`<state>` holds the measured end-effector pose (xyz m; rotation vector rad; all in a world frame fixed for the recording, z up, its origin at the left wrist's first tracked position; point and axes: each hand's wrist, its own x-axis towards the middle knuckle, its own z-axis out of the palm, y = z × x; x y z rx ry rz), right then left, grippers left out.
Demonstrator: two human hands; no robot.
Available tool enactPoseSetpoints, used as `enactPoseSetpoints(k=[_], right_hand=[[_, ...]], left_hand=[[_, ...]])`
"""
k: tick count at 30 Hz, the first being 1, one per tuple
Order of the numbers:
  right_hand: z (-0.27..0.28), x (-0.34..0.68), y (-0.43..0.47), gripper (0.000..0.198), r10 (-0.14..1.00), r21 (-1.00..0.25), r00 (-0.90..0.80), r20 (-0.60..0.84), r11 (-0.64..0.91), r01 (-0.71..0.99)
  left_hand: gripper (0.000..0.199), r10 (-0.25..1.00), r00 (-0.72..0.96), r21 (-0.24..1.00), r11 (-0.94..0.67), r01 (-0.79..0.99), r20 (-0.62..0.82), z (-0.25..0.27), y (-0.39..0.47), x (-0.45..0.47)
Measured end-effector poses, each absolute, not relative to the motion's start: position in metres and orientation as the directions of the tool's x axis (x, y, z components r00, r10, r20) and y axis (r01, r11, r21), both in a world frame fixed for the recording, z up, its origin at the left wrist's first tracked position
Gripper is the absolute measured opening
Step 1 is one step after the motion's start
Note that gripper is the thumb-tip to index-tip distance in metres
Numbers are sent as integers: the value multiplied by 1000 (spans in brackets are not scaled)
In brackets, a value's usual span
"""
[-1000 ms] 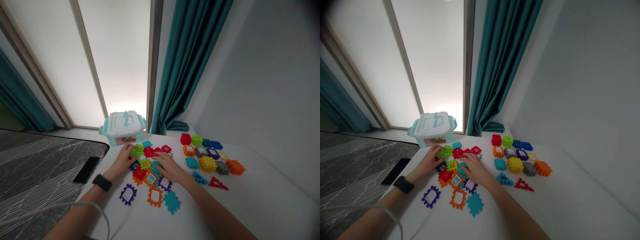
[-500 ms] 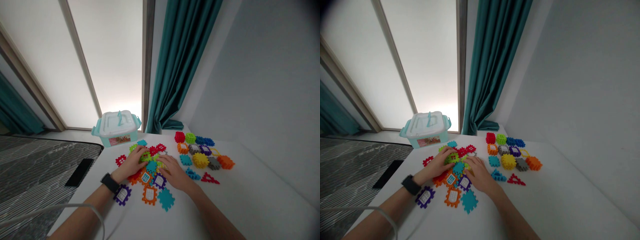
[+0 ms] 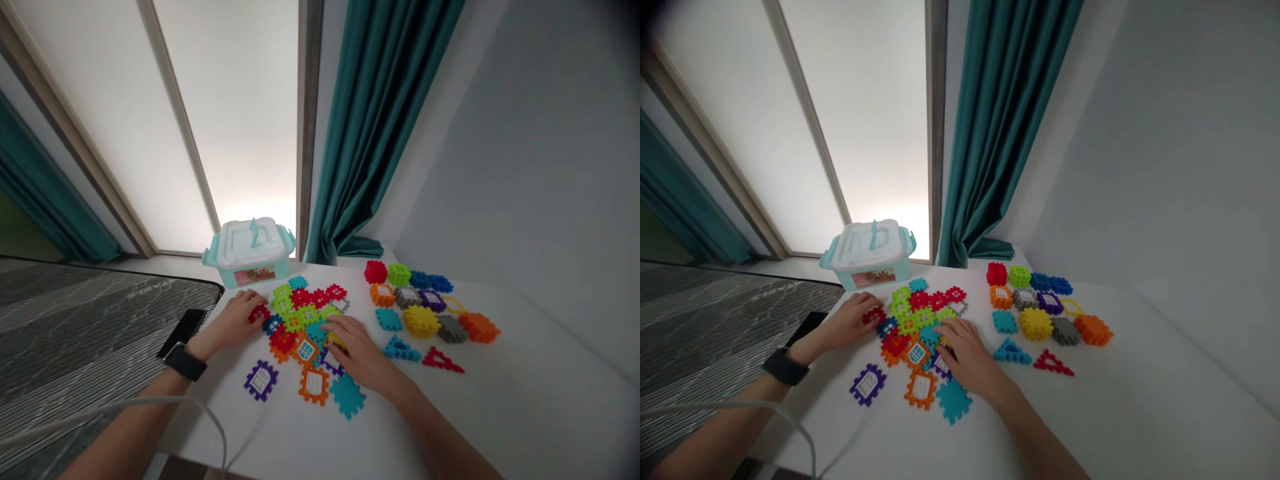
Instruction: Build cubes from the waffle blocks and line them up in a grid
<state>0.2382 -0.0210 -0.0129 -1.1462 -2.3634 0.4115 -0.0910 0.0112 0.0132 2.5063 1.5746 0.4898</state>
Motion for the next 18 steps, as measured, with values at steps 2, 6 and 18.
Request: enactPoseSetpoints(k=[2, 6, 18], right_hand=[[-14, 237, -21, 32, 797, -459, -534, 281, 601, 655], [-15, 237, -21, 33, 800, -453, -540, 261, 596, 663], [-16, 239, -22, 33, 787, -478, -525, 325, 616, 626]], left_hand=[[28, 907, 391, 276, -420, 865, 155, 9, 7, -98], [38, 914, 387, 282, -406, 869, 123, 6, 2, -100], [23, 860, 363, 385, -491, 782, 358, 21, 7, -86]])
